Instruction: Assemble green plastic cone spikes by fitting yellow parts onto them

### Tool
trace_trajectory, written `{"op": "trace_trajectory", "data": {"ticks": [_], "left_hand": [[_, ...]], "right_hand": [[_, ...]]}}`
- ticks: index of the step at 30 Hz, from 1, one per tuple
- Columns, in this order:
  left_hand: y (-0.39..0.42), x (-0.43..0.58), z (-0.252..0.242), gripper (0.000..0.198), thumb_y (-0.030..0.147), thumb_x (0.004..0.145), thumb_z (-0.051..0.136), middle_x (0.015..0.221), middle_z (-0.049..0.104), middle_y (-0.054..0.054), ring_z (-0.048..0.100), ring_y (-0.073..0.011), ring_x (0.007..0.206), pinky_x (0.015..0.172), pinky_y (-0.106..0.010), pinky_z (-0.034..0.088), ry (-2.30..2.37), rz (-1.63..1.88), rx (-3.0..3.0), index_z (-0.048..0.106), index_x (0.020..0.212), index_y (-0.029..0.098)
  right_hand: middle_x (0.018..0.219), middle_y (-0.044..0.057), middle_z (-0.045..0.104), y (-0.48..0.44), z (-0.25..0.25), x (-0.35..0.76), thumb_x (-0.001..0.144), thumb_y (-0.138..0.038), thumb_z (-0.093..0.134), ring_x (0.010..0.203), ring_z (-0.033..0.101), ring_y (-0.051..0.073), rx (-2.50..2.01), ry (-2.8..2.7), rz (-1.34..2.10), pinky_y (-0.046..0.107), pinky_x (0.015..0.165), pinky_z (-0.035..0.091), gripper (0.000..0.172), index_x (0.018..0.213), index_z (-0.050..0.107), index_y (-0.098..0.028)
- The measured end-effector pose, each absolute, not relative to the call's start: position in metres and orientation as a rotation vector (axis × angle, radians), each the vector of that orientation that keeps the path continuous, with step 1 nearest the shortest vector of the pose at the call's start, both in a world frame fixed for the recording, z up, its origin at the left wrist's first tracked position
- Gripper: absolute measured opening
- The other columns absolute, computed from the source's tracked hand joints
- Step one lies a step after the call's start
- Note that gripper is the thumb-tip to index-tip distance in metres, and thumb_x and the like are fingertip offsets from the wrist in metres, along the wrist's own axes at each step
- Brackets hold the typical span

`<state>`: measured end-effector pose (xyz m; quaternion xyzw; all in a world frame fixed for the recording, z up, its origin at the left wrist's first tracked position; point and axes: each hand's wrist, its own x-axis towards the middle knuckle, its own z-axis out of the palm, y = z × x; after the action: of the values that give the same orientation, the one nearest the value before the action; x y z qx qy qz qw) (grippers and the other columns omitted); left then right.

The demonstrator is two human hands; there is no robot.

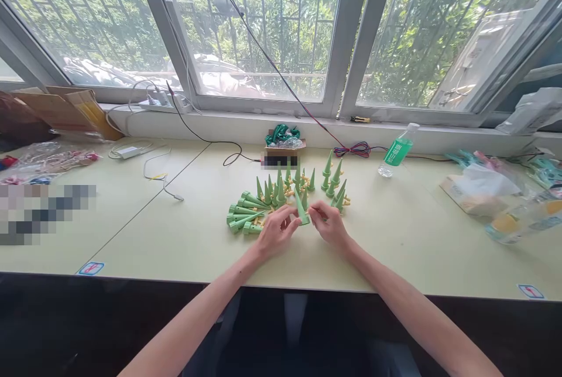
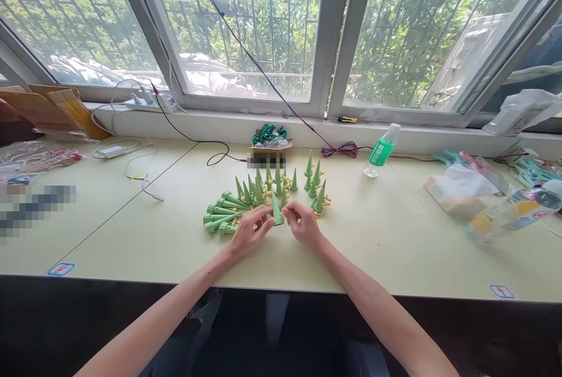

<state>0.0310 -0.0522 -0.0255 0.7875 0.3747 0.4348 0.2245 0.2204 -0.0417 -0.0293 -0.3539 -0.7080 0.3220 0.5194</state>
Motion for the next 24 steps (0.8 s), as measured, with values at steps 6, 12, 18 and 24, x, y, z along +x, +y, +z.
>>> {"op": "trace_trajectory", "data": {"ticks": [6,12,18,24], "left_hand": [[-0.0489,0.0306,-0.0319,0.025,0.033,0.090,0.061,0.098,0.061,-0.006,0.051,-0.0062,0.058,0.051,-0.020,0.043,0.989,1.277,2.216,0.062,0.109,0.017],[-0.0473,0.0303,-0.0344,0.027,0.031,0.093,0.057,0.105,0.060,-0.007,0.048,-0.0046,0.056,0.051,-0.019,0.043,0.976,1.269,2.275,0.062,0.117,0.021],[-0.0501,0.0343,-0.0301,0.027,0.032,0.096,0.051,0.104,0.060,-0.006,0.050,-0.0062,0.059,0.054,-0.020,0.045,1.074,1.320,2.203,0.058,0.119,0.022],[-0.0503,0.0327,-0.0296,0.039,0.040,0.101,0.036,0.076,0.060,-0.003,0.056,-0.0118,0.065,0.061,-0.024,0.044,1.172,1.318,2.159,0.062,0.084,0.015]], "right_hand": [[0.058,-0.003,0.045,-0.0408,-0.0282,0.2212,0.094,-0.040,0.051,0.050,0.039,0.010,-0.907,-1.694,0.785,0.024,0.047,0.032,0.027,0.077,0.053,-0.019],[0.056,-0.004,0.042,-0.0420,-0.0265,0.2199,0.094,-0.043,0.051,0.049,0.037,0.010,-0.927,-1.691,0.821,0.024,0.046,0.030,0.031,0.075,0.054,-0.018],[0.059,-0.004,0.044,-0.0425,-0.0267,0.2183,0.094,-0.045,0.051,0.050,0.040,0.010,-0.917,-1.641,0.765,0.024,0.046,0.033,0.030,0.080,0.054,-0.019],[0.059,-0.004,0.045,-0.0443,-0.0264,0.2203,0.095,-0.042,0.050,0.050,0.041,0.010,-0.850,-1.639,0.752,0.024,0.048,0.036,0.027,0.082,0.055,-0.020]]}}
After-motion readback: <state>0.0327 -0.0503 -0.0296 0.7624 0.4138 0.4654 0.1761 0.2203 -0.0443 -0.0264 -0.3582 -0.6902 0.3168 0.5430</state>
